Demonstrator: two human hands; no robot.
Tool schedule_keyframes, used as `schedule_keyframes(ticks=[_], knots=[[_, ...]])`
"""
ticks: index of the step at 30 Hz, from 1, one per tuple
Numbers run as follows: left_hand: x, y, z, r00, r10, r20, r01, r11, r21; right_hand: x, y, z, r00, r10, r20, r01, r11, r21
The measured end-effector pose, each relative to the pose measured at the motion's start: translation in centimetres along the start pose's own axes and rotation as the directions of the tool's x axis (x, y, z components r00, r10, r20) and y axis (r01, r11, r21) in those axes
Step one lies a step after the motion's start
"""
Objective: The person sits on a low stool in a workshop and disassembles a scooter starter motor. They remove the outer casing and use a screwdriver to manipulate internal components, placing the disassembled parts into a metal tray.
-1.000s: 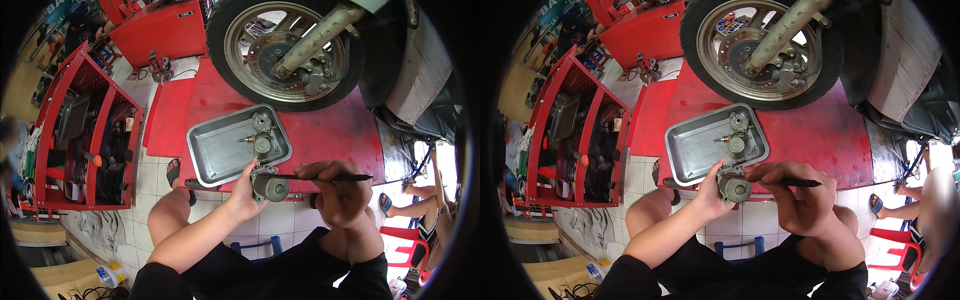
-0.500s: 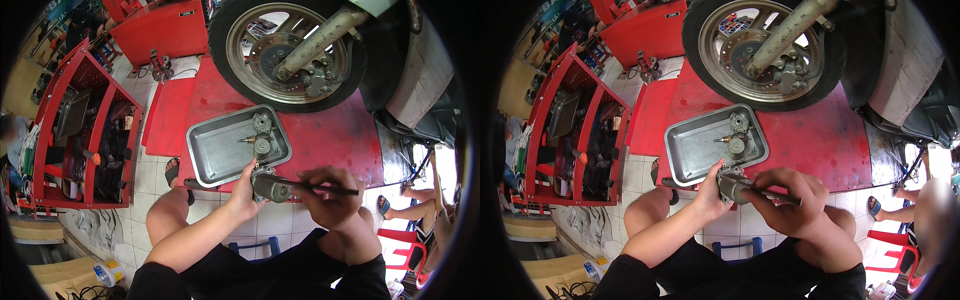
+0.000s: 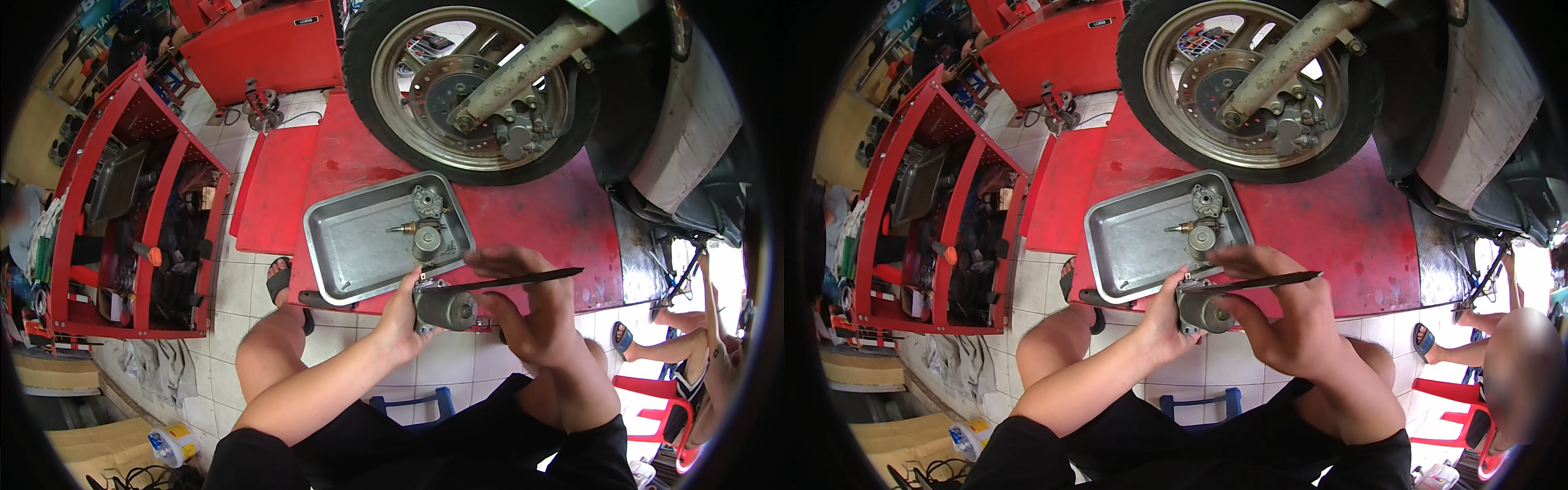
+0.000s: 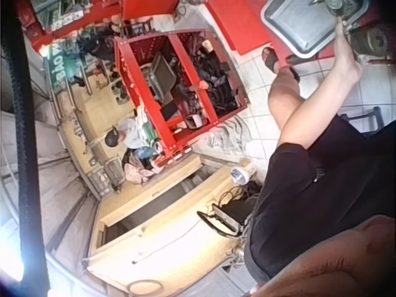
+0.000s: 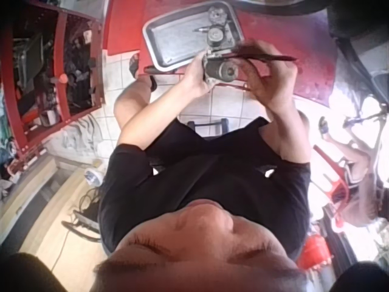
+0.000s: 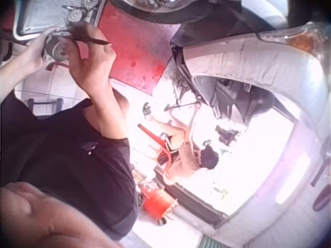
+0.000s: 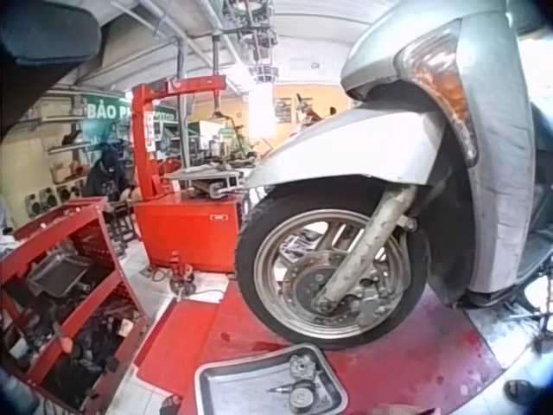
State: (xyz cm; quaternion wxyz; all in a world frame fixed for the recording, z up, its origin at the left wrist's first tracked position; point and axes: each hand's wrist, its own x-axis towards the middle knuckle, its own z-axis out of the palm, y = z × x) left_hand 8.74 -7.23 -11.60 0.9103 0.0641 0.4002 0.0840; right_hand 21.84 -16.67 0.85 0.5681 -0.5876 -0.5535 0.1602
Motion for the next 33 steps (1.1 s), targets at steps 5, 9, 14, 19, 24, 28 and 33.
schedule_keyframes(ticks=[5,9,14,19,24,28,33], knots=[[0.0,-0.1,0.1,1.000,0.003,0.000,-0.003,1.000,-0.030,-0.8,1.5,-1.6,0.990,0.006,0.139,-0.002,1.000,-0.025],[0.2,-0.2,-0.2,1.000,0.014,0.018,-0.014,0.999,-0.036,0.0,0.5,-1.2,0.999,0.024,0.030,-0.018,0.981,-0.195],[-0.1,-0.1,0.1,0.999,0.035,0.004,-0.035,0.999,-0.032,-0.1,0.6,-0.9,0.998,-0.055,0.040,0.057,0.997,-0.061],[0.4,-0.2,-0.6,0.998,0.028,0.048,-0.026,0.999,-0.043,-0.4,1.1,-0.7,0.999,0.032,-0.001,-0.032,0.992,-0.119],[-0.5,0.2,0.3,1.000,0.020,-0.011,-0.020,1.000,-0.017,-0.2,1.2,-1.8,0.982,-0.027,0.185,0.047,0.993,-0.105],[0.0,0.1,-0.4,0.999,0.021,0.032,-0.020,0.999,-0.030,0.2,0.6,-1.1,0.988,0.006,0.157,0.031,0.973,-0.229],[-0.5,0.1,0.3,1.000,0.031,-0.007,-0.031,0.999,-0.020,-0.7,1.2,-0.9,0.995,0.083,0.060,-0.086,0.995,0.052]])
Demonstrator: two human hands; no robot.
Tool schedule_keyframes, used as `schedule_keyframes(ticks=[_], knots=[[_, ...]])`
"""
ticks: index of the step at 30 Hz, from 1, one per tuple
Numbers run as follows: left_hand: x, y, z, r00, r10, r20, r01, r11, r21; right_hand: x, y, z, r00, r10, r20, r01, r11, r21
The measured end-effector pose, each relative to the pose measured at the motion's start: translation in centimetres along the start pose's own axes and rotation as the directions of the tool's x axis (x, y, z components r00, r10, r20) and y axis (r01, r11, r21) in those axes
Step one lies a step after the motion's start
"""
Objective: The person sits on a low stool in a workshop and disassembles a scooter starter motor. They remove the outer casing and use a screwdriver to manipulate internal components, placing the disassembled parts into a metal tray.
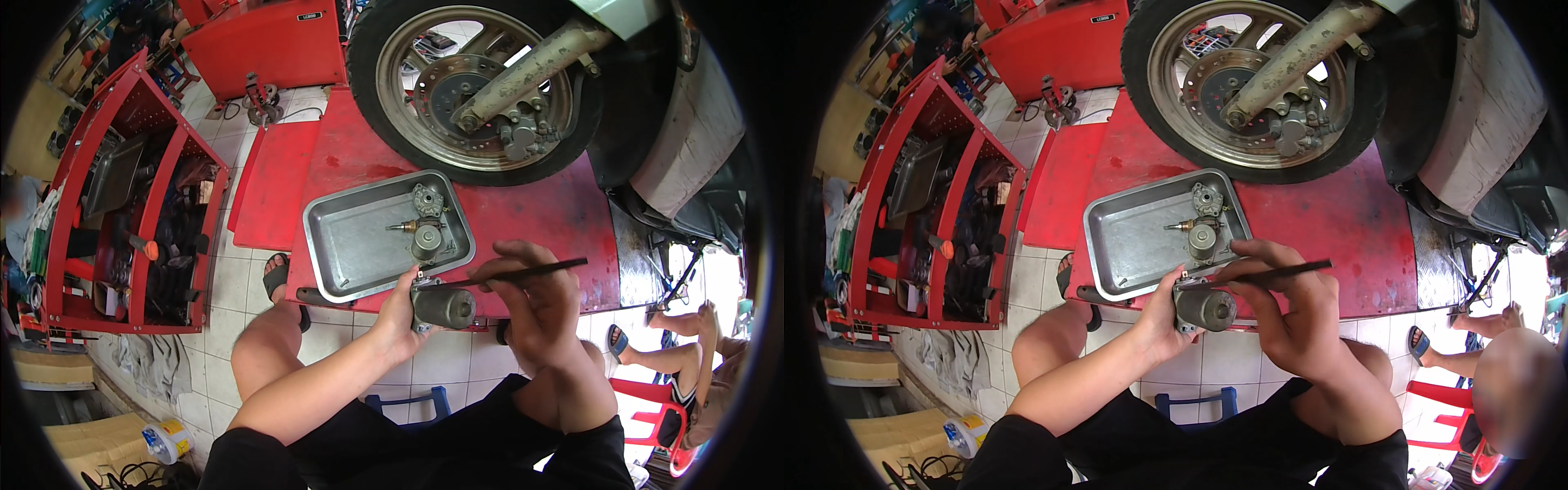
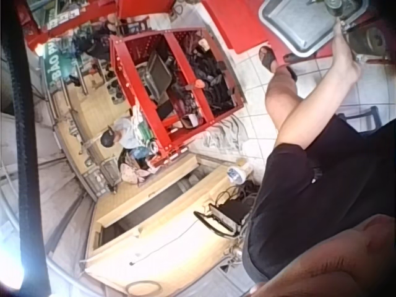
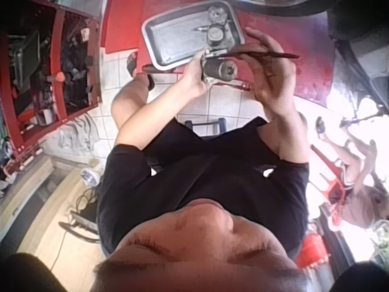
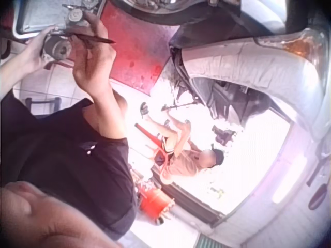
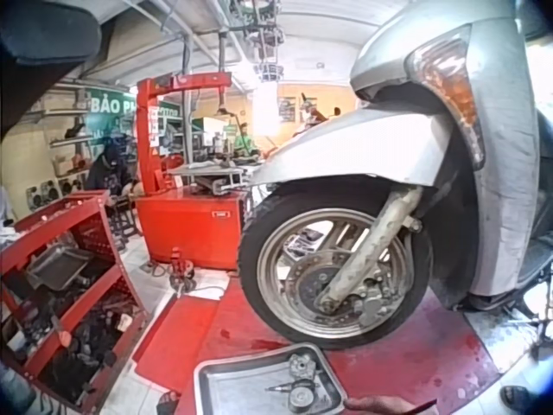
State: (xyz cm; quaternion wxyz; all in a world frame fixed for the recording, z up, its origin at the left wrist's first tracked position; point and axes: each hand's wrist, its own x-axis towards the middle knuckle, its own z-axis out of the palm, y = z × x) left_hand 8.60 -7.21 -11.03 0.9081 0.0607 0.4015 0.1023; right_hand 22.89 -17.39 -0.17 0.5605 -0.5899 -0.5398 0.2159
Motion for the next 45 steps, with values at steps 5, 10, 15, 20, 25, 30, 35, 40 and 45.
schedule_keyframes(ticks=[5,10,15,20,25,30,35,40,45], knots=[[0.0,0.1,-0.1,1.000,0.008,-0.018,-0.008,1.000,0.000,0.6,-0.4,0.5,0.999,-0.001,-0.042,-0.002,0.998,-0.068],[-0.3,0.2,0.0,1.000,-0.015,-0.002,0.015,1.000,0.019,-0.2,0.9,-1.3,0.982,-0.109,0.151,0.143,0.961,-0.236],[0.9,0.1,-0.9,1.000,-0.001,0.017,0.001,1.000,-0.017,0.7,-0.8,0.6,0.999,-0.048,0.000,0.047,0.991,-0.126],[1.3,-0.1,-1.1,0.998,0.009,0.056,-0.008,1.000,-0.012,-0.2,0.7,-0.5,0.989,0.095,0.115,-0.094,0.995,-0.018],[0.8,-0.3,-0.6,1.000,0.019,0.019,-0.018,1.000,-0.010,0.6,-0.7,1.3,0.992,0.116,-0.039,-0.114,0.992,0.050],[0.4,0.0,-0.5,1.000,0.013,0.009,-0.013,1.000,0.007,-0.1,0.8,-0.5,0.993,0.069,0.092,-0.066,0.997,-0.041],[0.5,0.0,-0.7,1.000,0.010,0.029,-0.010,1.000,0.007,0.4,-0.6,0.2,0.991,0.132,0.019,-0.131,0.989,-0.070],[0.8,0.0,-0.8,0.999,0.021,0.026,-0.021,1.000,0.016,-0.2,0.0,-0.1,0.993,0.108,0.046,-0.110,0.992,0.056],[0.9,-0.1,-0.6,1.000,0.016,-0.010,-0.016,1.000,-0.011,0.0,0.2,0.3,0.995,0.094,-0.017,-0.096,0.981,-0.171]])
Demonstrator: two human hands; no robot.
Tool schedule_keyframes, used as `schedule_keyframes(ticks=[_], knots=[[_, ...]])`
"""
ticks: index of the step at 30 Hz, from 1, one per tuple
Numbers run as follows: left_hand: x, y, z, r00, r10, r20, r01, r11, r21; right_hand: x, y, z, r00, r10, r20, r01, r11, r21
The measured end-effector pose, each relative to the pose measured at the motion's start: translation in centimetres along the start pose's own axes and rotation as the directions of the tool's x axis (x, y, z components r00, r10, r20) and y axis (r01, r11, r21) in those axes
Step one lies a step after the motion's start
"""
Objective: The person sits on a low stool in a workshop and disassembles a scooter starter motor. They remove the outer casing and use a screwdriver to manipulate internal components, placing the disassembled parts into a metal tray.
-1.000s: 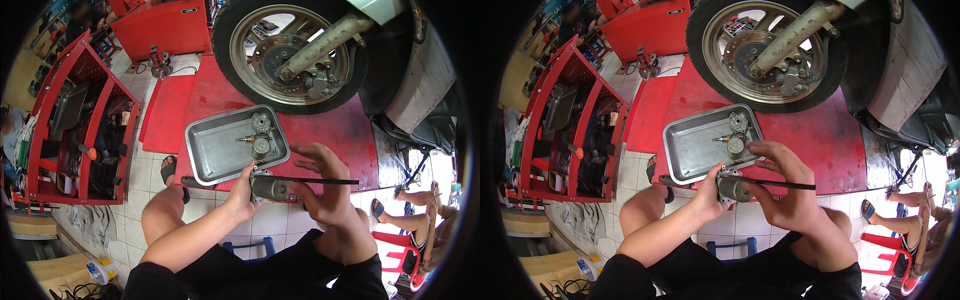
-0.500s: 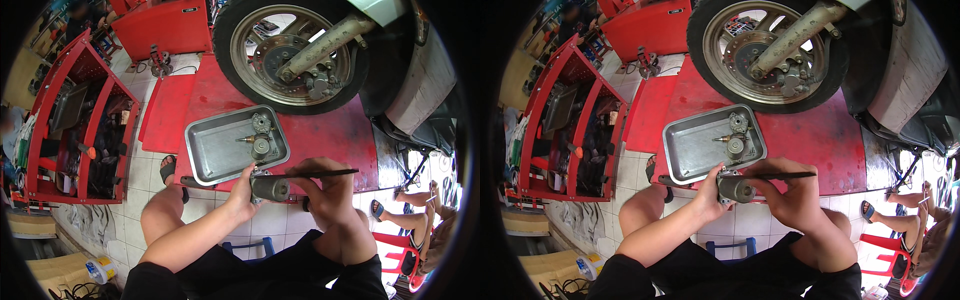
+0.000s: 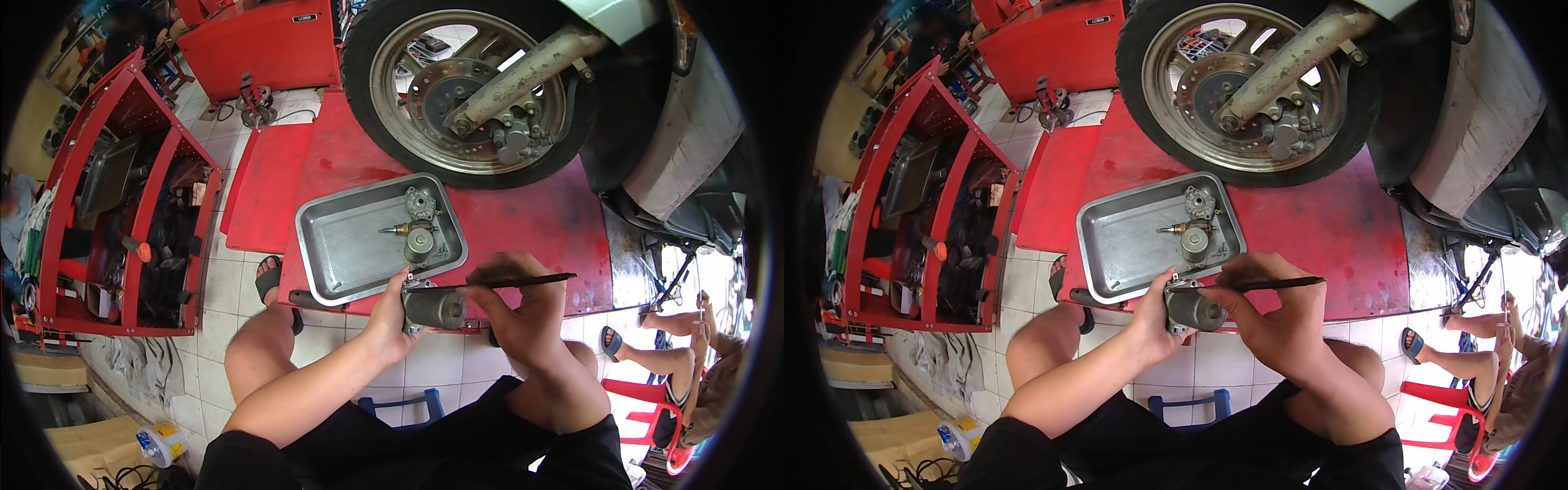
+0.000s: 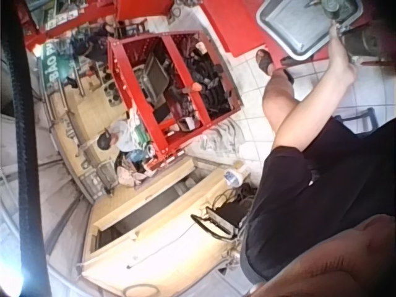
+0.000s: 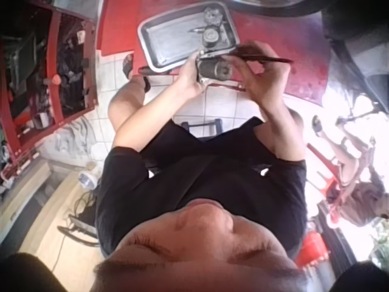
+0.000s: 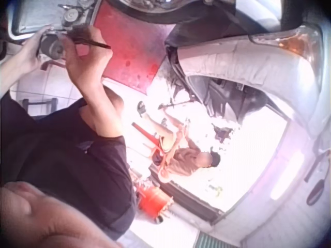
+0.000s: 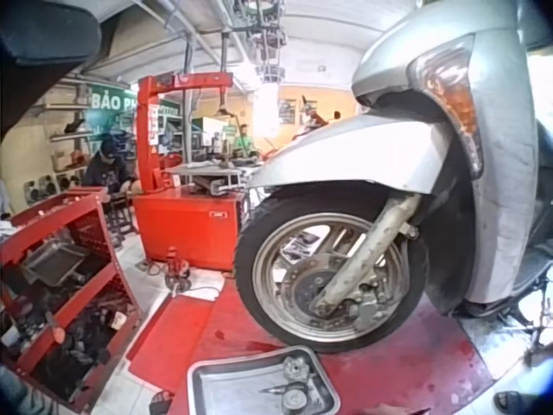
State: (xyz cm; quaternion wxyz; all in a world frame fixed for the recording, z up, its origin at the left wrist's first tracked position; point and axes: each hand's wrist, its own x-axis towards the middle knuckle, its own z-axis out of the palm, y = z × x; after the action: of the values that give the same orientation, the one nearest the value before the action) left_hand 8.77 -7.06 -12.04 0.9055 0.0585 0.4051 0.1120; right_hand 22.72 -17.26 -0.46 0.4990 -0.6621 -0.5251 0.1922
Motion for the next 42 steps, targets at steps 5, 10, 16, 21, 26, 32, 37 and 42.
schedule_keyframes(ticks=[5,10,16,21,26,32,37,42], knots=[[-0.1,0.0,-0.3,0.999,0.024,0.037,-0.026,0.999,0.031,0.5,-0.7,0.6,1.000,-0.005,0.000,0.005,0.964,0.265],[-1.5,0.0,0.7,0.999,0.050,-0.011,-0.049,0.996,0.079,-1.0,1.1,-0.6,0.997,-0.052,0.060,0.053,0.998,-0.020],[-0.7,-0.2,0.1,0.995,0.098,0.027,-0.098,0.995,0.015,0.7,-1.0,0.9,0.996,-0.085,0.034,0.078,0.981,0.180],[-0.4,0.0,-0.1,0.998,0.068,-0.001,-0.068,0.997,0.025,0.0,1.0,0.5,0.993,-0.103,0.052,0.089,0.969,0.230],[-0.4,-0.1,-0.2,0.997,0.074,0.001,-0.074,0.997,0.023,-0.3,0.9,1.0,0.989,-0.145,0.037,0.135,0.971,0.199],[-0.9,-0.1,0.4,0.988,0.154,-0.029,-0.153,0.988,0.027,-0.2,1.1,1.2,0.970,-0.239,-0.048,0.243,0.961,0.131],[-1.7,0.5,0.8,0.971,0.240,0.010,-0.240,0.967,0.084,-0.3,1.2,1.2,0.947,-0.296,-0.125,0.308,0.948,0.086],[-1.4,0.3,0.7,0.909,0.417,0.018,-0.417,0.905,0.087,-0.5,0.9,1.7,0.936,-0.317,-0.153,0.331,0.940,0.080]])
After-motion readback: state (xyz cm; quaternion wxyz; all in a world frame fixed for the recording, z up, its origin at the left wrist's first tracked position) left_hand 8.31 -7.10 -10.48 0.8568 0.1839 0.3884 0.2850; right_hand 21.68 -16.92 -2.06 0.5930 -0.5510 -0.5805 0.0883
